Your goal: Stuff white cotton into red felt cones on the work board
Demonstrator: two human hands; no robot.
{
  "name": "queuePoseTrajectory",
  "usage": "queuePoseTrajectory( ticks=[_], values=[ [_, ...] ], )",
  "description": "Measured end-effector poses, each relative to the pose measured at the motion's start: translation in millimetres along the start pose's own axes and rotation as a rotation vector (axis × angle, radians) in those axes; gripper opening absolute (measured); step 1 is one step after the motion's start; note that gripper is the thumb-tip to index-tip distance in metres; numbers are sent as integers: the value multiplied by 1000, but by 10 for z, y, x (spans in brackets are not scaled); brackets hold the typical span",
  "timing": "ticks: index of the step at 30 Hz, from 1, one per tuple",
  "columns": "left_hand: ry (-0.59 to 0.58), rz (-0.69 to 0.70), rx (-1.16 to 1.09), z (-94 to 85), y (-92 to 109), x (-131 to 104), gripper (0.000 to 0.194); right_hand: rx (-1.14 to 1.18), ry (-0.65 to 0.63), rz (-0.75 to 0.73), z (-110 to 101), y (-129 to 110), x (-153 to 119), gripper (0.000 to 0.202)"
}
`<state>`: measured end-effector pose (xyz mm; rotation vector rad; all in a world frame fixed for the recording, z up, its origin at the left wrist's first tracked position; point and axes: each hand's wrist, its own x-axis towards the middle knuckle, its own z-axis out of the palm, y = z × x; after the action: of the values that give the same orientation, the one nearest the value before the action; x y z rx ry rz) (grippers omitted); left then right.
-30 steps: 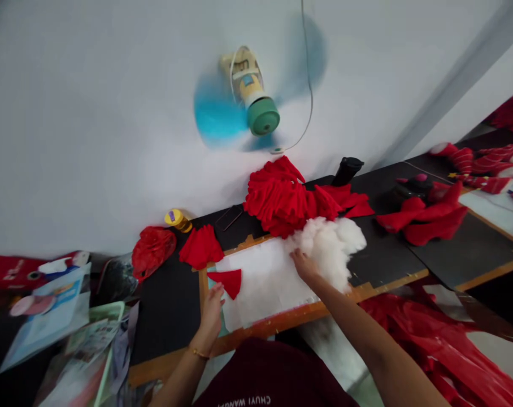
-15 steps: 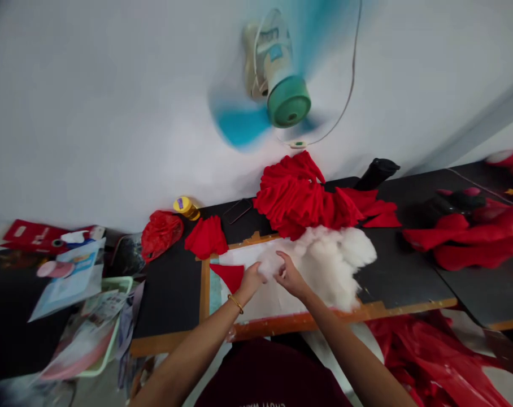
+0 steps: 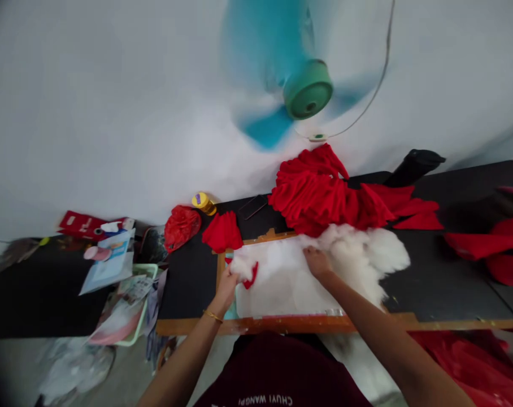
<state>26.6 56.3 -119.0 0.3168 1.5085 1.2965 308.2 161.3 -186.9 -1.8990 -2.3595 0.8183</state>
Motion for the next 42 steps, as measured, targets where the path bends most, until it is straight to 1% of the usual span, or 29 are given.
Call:
queuePoseTrajectory(
  ticks=[2, 3, 5, 6, 7, 8, 10, 11, 13, 15, 16, 18, 21, 22, 24, 25, 26, 27, 28, 30, 31, 33, 35, 37, 39, 40, 41, 42],
  values=[
    [-9, -18, -89, -92, 59, -39, 40, -34, -10, 3, -61, -55, -66, 47],
    [-29, -32, -136, -115, 73, -60, 41, -48, -14, -10, -93, -124, -134, 53],
    [-82, -62, -206, -125, 69, -108, 43, -20, -1, -81, -161, -340, -320, 66],
    [-108, -73, -219, -115, 52, -134, 45, 50, 21, -146, -189, -482, -425, 69],
    [-136, -78, -222, -97, 27, -161, 47, 173, 46, -218, -208, -640, -526, 70],
    [-164, -75, -211, -73, -3, -187, 49, 343, 46, -269, -213, -807, -615, 67],
    [-219, -53, -162, -25, -64, -229, 51, 678, -37, -275, -180, -1128, -734, 62],
    [-243, -34, -126, -9, -87, -240, 50, 773, -73, -262, -146, -1262, -761, 54],
    [-261, 0, -31, -12, -103, -236, 44, 863, -43, -203, -66, -1439, -766, 34],
    [-233, 14, 75, -72, -77, -203, 38, 872, 35, -130, -3, -1492, -742, 20],
    [-213, 12, 122, -121, -52, -182, 35, 858, 68, -96, 16, -1483, -731, 18],
    [-204, 1, 191, -230, 3, -150, 31, 802, 93, -68, 29, -1440, -722, 20],
    [-258, 10, 244, -344, 54, -151, 25, 754, 95, -106, 31, -1423, -746, 21],
    [-285, 10, 246, -357, 60, -163, 25, 775, 93, -121, 37, -1443, -760, 30],
    [-347, 5, 227, -353, 65, -191, 27, 859, 66, -144, 60, -1511, -789, 60],
    [-380, 11, 225, -345, 66, -202, 28, 904, 34, -164, 75, -1552, -802, 70],
    [-401, 28, 234, -340, 69, -209, 27, 934, -5, -188, 92, -1590, -813, 72],
    [-407, 50, 253, -341, 74, -209, 24, 940, -38, -210, 108, -1623, -820, 66],
    [-397, 72, 278, -354, 83, -204, 21, 928, -53, -222, 124, -1647, -825, 56],
    [-351, 96, 323, -411, 109, -182, 20, 878, -5, -195, 151, -1665, -824, 38],
    [-337, 92, 333, -452, 125, -170, 22, 850, 44, -164, 161, -1660, -820, 33],
    [-341, 70, 338, -541, 162, -162, 27, 800, 146, -107, 176, -1636, -812, 31],
    [-372, 50, 343, -607, 197, -180, 32, 740, 197, -76, 184, -1622, -807, 33],
    [-445, 46, 310, -629, 225, -217, 45, 690, 188, -85, 184, -1649, -808, 32],
    [-521, 84, 281, -608, 242, -248, 62, 676, 159, -138, 178, -1727, -815, 29],
    [-533, 111, 292, -589, 248, -256, 65, 678, 154, -176, 171, -1779, -820, 27],
    [-519, 134, 322, -568, 251, -256, 62, 682, 159, -212, 163, -1834, -825, 25],
    [-483, 147, 364, -552, 254, -250, 54, 691, 166, -238, 153, -1884, -830, 22]
  ],
)
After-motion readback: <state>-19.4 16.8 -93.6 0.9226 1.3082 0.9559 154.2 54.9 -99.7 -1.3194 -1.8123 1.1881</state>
